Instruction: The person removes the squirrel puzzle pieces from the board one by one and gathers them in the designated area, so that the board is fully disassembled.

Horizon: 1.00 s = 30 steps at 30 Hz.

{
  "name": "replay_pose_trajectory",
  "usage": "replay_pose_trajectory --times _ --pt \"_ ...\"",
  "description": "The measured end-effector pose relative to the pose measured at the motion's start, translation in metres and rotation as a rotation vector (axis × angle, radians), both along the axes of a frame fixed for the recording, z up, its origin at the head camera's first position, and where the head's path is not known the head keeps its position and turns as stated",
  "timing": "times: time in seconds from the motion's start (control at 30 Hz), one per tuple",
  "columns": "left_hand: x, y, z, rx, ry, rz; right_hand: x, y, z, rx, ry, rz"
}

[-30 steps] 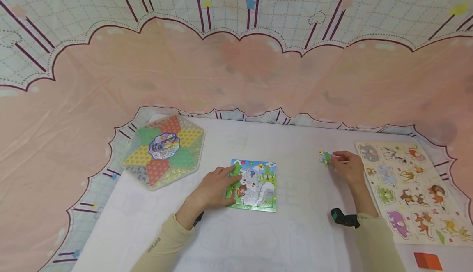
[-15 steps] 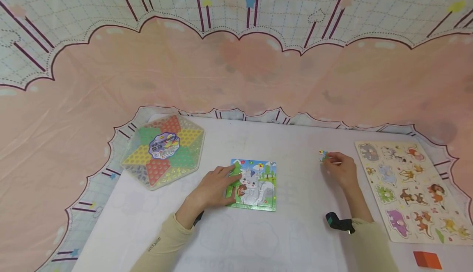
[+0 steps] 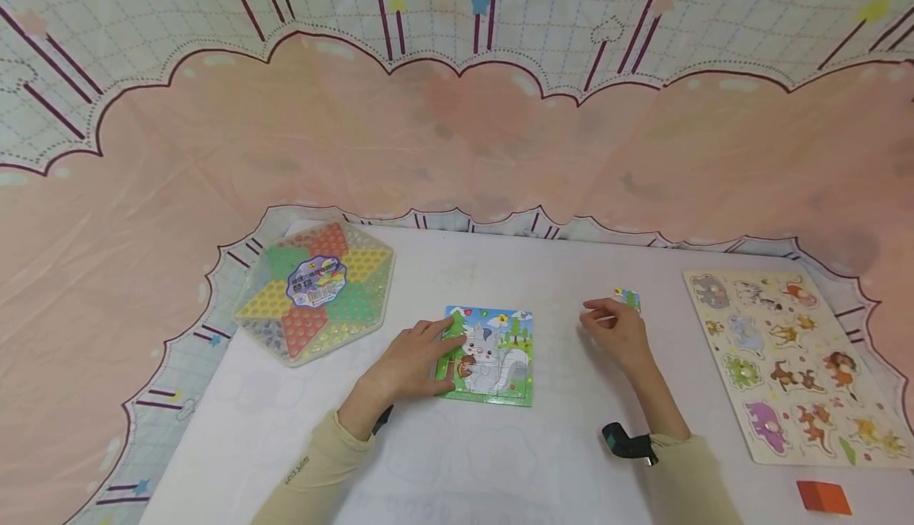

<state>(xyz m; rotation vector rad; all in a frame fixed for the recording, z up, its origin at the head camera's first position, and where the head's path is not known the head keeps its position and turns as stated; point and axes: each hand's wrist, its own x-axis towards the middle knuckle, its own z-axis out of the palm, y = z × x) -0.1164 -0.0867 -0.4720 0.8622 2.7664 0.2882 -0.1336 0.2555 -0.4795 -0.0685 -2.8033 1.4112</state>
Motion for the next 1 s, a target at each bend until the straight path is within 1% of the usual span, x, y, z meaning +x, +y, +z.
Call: replay_pose_trajectory --times 0.23,0.4,0.63,0.9,1.0 --pt "-0.001 0.000 -0.001 -0.016 -0.004 -0.008 0.004 -0.028 -0.003 0.009 -0.064 0.056" --pt "-0.001 0.000 -0.001 -0.012 -0.002 -0.008 0.008 -0.044 -0.006 0.012 -0.055 0.096" --pt "0.002 -0.001 -0.001 -0.019 -0.016 0.001 0.018 -0.061 -0.013 0.006 -0.059 0.189" --pt "0.001 0.000 0.000 -0.009 -0.001 0.000 0.022 -0.069 -0.014 0.007 -0.053 0.217" --pt "0.001 0.000 0.001 -0.007 -0.003 -0.001 0.023 -0.071 -0.013 0.024 -0.071 0.218"
